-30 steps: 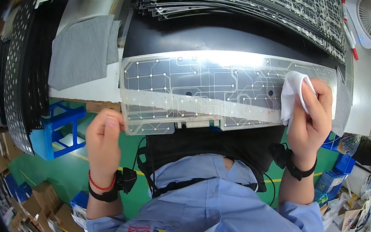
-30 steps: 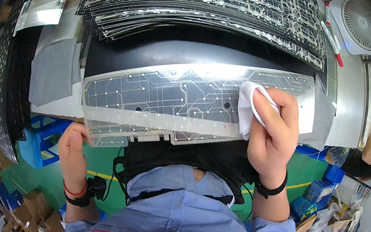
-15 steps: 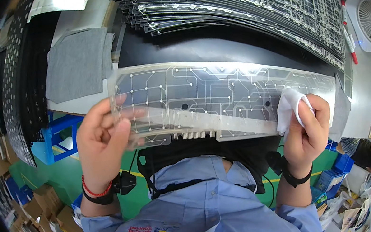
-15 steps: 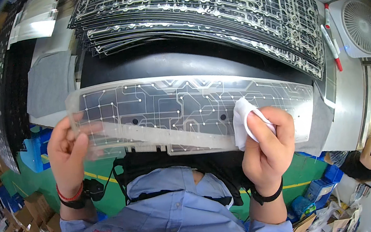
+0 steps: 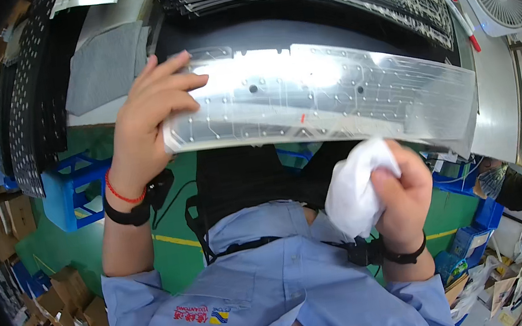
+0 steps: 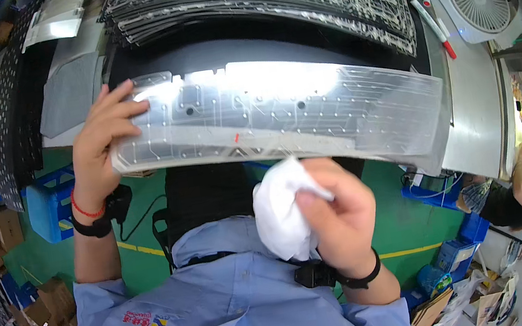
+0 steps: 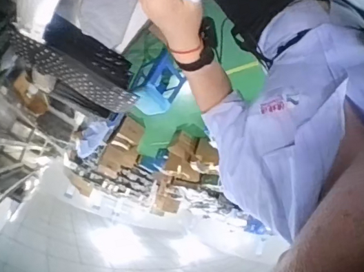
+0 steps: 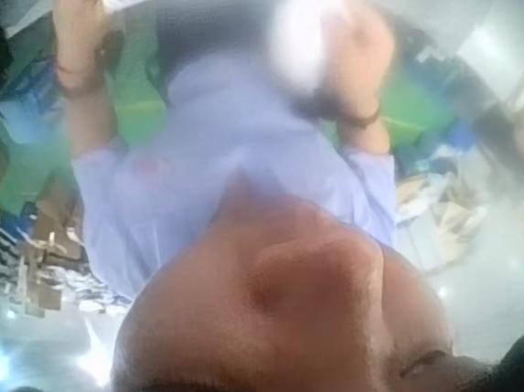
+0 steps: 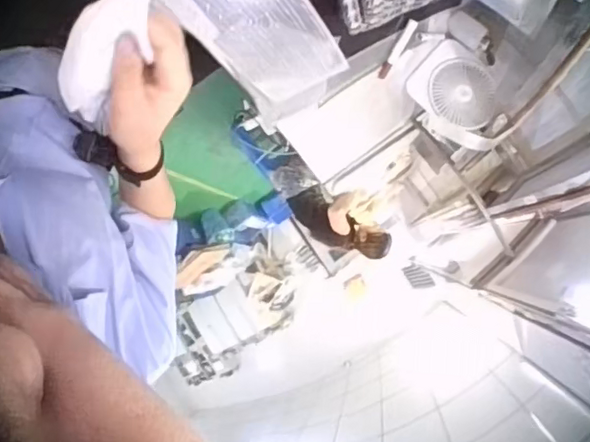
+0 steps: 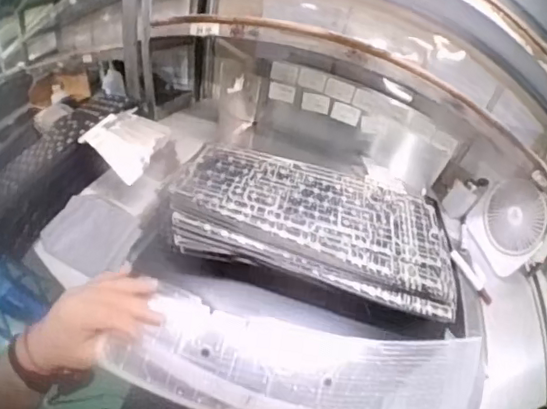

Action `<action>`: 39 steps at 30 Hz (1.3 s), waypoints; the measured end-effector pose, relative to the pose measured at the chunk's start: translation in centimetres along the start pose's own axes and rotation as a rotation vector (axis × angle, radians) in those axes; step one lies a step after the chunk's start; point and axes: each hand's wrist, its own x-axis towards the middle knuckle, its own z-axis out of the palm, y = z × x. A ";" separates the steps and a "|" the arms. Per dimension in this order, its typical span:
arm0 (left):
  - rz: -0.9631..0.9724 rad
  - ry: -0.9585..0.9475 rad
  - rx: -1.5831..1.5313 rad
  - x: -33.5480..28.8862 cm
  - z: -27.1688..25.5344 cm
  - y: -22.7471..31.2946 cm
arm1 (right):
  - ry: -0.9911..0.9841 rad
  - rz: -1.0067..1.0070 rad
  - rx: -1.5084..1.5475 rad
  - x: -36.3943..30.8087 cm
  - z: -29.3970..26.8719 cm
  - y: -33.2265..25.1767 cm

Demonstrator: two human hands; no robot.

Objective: Sorting, inspecting, and wiping keyboard membrane components on an assembly floor.

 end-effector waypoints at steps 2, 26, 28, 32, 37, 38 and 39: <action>-0.026 -0.112 0.101 0.1 -0.4 0.7 | 0.047 0.089 0.080 0.3 0.0 -0.5; -0.003 -0.113 0.119 0.4 3.3 4.7 | -0.262 -0.665 -1.349 6.8 3.2 1.4; -0.004 -0.109 0.113 0.6 3.3 4.7 | -0.320 -0.689 -1.447 6.8 3.4 1.1; -0.023 -0.105 0.114 0.7 3.1 4.9 | -0.352 -0.681 -1.410 6.6 3.5 0.5; -0.015 -0.106 0.122 0.5 3.2 4.8 | -0.384 -0.678 -1.396 7.2 2.6 0.8; -0.008 -0.104 0.128 0.6 3.2 4.7 | -0.384 -0.677 -1.397 7.3 2.7 0.7; -0.001 -0.102 0.135 0.6 3.2 4.7 | -0.386 -0.670 -1.416 7.3 3.0 0.6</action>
